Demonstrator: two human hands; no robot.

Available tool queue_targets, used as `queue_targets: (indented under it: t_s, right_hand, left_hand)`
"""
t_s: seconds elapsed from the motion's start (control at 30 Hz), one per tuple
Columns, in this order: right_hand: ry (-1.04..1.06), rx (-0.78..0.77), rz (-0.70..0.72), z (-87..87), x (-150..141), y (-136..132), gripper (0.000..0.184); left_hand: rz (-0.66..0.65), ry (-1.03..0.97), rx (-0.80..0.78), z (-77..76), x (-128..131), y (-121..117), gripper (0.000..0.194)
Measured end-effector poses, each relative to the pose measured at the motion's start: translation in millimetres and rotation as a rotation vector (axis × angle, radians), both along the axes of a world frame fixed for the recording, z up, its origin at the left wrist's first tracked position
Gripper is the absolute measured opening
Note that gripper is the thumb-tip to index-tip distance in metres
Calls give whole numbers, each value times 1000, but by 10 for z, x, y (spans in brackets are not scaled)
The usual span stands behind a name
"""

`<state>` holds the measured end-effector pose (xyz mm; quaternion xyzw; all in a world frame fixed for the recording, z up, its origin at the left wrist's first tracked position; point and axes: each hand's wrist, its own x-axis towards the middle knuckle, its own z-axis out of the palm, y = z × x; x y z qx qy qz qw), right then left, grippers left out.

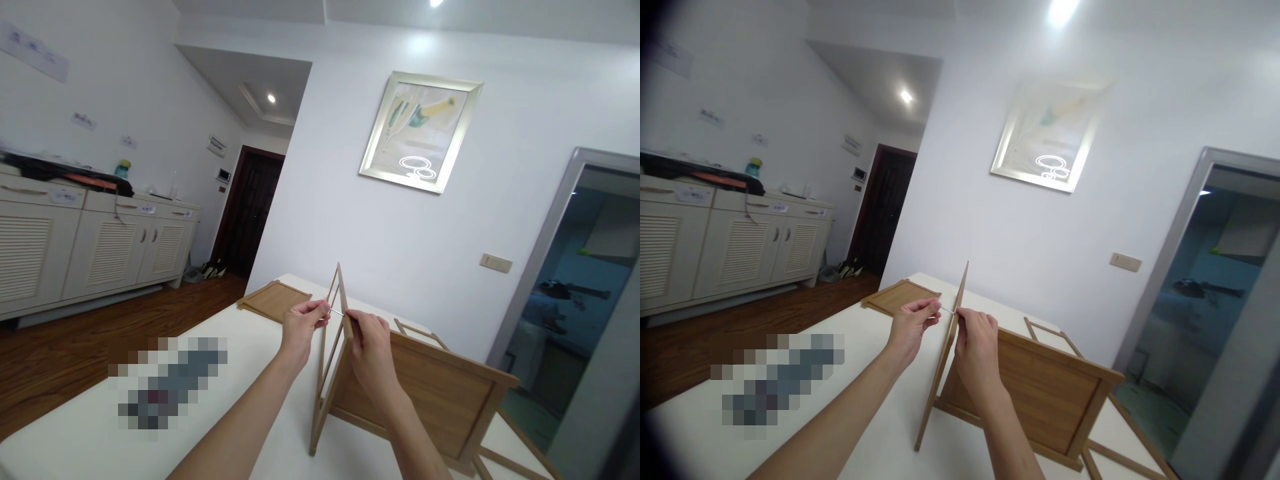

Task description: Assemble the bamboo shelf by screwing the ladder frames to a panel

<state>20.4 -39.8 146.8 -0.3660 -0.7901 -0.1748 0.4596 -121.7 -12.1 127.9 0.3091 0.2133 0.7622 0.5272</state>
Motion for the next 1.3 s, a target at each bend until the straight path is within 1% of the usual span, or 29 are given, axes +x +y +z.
queue_targets:
  t_s: [0.07,0.13,0.3,0.4,0.5,0.6,0.77,0.93,1.07,1.3]
  right_hand:
    - [3,0,-3,-1,7,3,23]
    - [6,0,-3,-2,13,6,23]
    - [10,-4,3,4,13,2,23]
    - [10,-2,5,7,7,-2,22]
    - [11,-1,5,4,3,-3,22]
    - [7,-1,4,2,2,-2,23]
    - [15,9,-4,2,-1,5,22]
    - [13,10,-7,4,-6,-2,22]
    - [22,-1,0,11,-9,-19,24]
    - [23,-14,6,12,-4,-18,23]
  left_hand:
    - [26,24,14,-1,-12,8,35]
    - [7,38,32,-3,-32,15,33]
    - [-173,24,84,-23,-120,32,30]
    - [-288,-1,92,-48,-184,49,23]
    - [-385,-41,58,-80,-227,66,17]
    - [-451,-72,2,-114,-242,78,15]
    - [-478,-107,-45,-161,-232,99,11]
    - [-505,-105,4,-195,-206,125,16]
    - [-574,-137,68,-238,-155,137,21]
    - [-667,-186,70,-253,-92,121,23]
